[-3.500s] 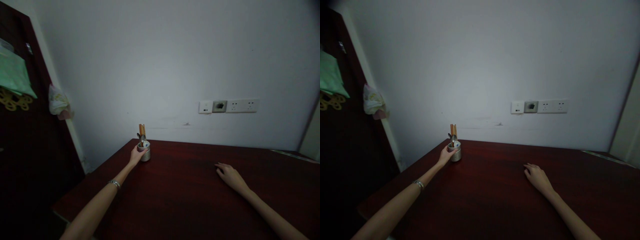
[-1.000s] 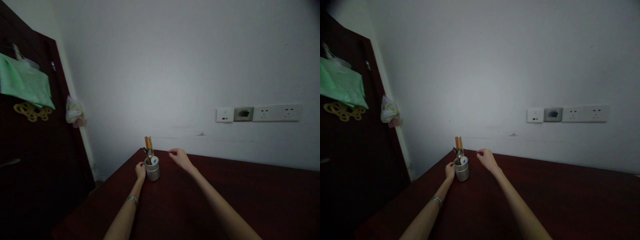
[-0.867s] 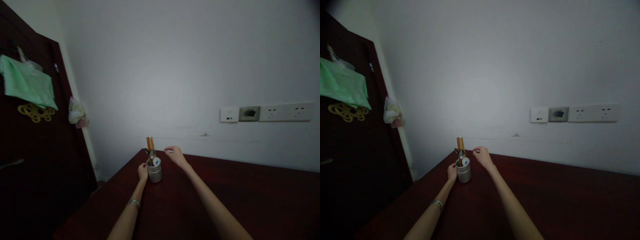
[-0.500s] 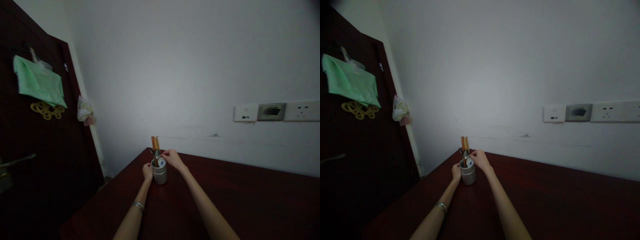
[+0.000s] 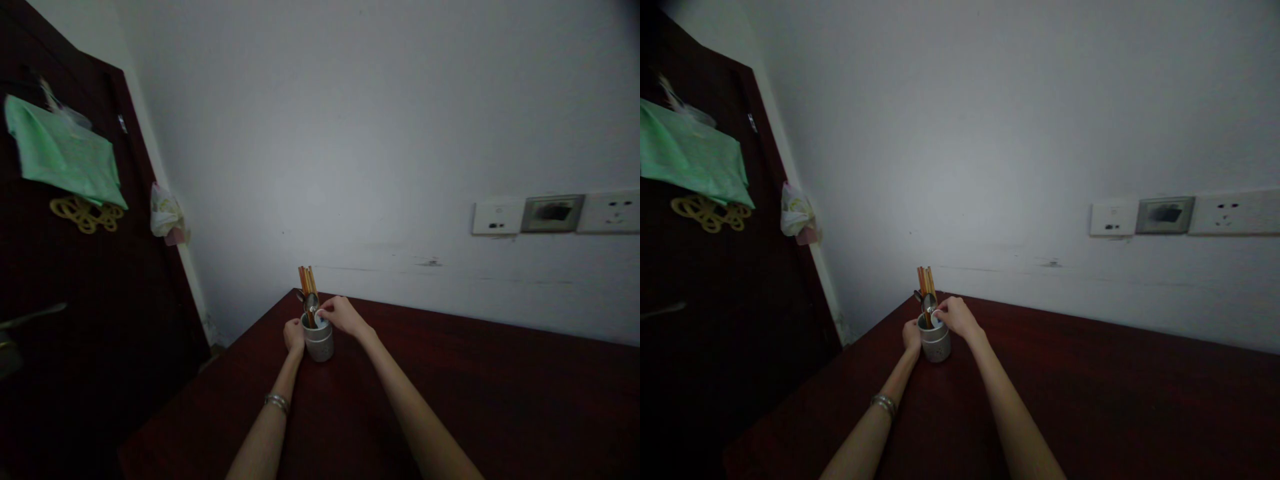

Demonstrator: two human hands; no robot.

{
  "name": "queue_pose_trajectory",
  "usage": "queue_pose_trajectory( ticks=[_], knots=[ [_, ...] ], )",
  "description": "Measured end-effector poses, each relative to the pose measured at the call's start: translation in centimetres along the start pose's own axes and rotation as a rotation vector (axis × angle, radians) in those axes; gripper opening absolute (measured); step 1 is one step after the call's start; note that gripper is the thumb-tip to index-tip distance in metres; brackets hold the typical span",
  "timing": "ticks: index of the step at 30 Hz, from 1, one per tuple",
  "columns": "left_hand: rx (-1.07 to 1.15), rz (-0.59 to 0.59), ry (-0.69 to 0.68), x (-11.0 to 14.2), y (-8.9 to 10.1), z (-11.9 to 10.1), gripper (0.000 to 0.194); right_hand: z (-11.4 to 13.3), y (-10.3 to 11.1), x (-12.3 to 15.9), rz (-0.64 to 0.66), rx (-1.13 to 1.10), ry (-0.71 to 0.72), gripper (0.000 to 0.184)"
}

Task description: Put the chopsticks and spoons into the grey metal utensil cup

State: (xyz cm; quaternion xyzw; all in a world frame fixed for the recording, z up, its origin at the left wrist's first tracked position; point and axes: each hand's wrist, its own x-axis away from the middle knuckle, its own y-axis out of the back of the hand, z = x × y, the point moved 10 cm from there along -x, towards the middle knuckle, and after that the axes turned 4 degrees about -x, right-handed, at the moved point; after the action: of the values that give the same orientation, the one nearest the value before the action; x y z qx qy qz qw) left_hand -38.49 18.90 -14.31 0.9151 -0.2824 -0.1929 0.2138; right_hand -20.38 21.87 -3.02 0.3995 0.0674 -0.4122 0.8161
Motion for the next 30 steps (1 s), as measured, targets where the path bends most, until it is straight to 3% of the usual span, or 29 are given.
queue_pose_trajectory(
  ticks=[9, 20, 23, 27, 30],
  knots=[
    [0.218, -0.084, -0.076, -0.5, 0.3, 0.3, 0.019, 0.5, 0.1, 0.1, 0.014, -0.006, 0.052, 0.027],
    [0.641, -0.204, 0.127, -1.8, 3.3, 0.3, 0.027, 0.6, 0.5, 0.7, 0.017, 0.029, 0.003, 0.025],
    [0.765, -0.238, 0.111, -2.2, 5.3, -1.5, 0.025, 0.9, 0.6, 0.8, 0.010, 0.049, -0.005, 0.026],
    [0.899, -0.372, -0.060, -1.8, 9.1, -5.1, 0.024, 1.2, 0.7, 0.9, -0.003, 0.077, -0.007, 0.027],
    [0.901, -0.381, -0.146, -1.1, 10.5, -7.8, 0.029, 1.3, 0.8, 0.9, -0.018, 0.074, 0.009, 0.026]
  ],
)
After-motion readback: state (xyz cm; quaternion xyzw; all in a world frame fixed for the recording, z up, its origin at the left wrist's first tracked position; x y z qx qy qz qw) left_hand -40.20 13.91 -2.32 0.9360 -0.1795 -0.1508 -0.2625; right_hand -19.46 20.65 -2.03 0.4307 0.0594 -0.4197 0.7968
